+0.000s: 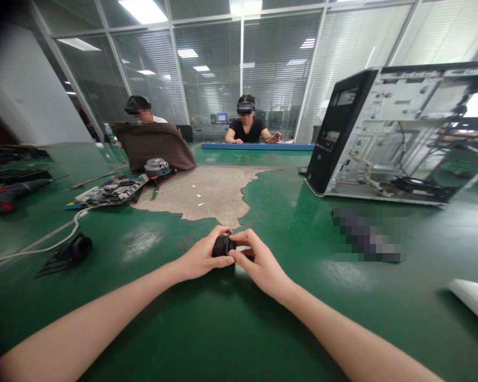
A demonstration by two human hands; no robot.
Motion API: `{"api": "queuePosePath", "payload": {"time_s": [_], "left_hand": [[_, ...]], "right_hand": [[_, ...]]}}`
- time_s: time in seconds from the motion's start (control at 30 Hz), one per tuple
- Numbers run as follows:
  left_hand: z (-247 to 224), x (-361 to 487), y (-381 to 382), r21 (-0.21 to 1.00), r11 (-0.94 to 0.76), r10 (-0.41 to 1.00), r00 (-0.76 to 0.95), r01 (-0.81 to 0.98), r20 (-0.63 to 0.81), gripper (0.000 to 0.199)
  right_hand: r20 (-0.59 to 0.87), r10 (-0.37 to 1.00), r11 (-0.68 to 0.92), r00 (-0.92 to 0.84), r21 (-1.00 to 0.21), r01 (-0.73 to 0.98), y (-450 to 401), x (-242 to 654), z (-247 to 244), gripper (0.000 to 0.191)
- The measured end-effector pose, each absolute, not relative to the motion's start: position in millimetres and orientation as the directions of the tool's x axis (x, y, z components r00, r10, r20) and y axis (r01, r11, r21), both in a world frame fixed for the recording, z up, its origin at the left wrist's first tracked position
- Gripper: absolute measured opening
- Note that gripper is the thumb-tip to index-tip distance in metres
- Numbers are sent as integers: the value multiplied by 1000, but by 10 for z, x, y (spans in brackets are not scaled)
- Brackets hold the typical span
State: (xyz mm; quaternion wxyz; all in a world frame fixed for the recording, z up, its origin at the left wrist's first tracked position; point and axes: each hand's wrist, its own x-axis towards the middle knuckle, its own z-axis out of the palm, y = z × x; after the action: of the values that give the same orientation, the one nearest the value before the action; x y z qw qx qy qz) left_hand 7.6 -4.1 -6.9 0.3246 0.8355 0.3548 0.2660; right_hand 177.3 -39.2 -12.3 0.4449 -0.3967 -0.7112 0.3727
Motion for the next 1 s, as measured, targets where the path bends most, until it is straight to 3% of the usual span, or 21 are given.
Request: {"api": "queuePosePath", "payload": {"time_s": [0.17, 0.43, 0.6, 0.83, 1.0], "left_hand": [[-62, 79, -40, 736, -529, 770, 602, 421, 209, 56], [-80, 72, -29, 720, -534, 782, 584, 444, 219, 58], [-86, 74, -35, 718, -539, 777, 589, 440, 222, 57], [-59, 78, -37, 737, -525, 779, 590, 425, 214, 54], [-67, 75, -29, 719, -540, 777, 588, 439, 224, 56]], "right_hand": [[296, 902, 377, -315, -894, 241, -408, 1781, -123, 28], [374, 857, 449, -354, -880, 156, -399, 1786, -153, 23], [351, 872, 428, -341, -884, 186, -394, 1784, -138, 19], [300, 888, 405, -349, -870, 282, -425, 1784, -135, 32], [299, 875, 404, -382, -884, 234, -428, 1793, -127, 32]]}}
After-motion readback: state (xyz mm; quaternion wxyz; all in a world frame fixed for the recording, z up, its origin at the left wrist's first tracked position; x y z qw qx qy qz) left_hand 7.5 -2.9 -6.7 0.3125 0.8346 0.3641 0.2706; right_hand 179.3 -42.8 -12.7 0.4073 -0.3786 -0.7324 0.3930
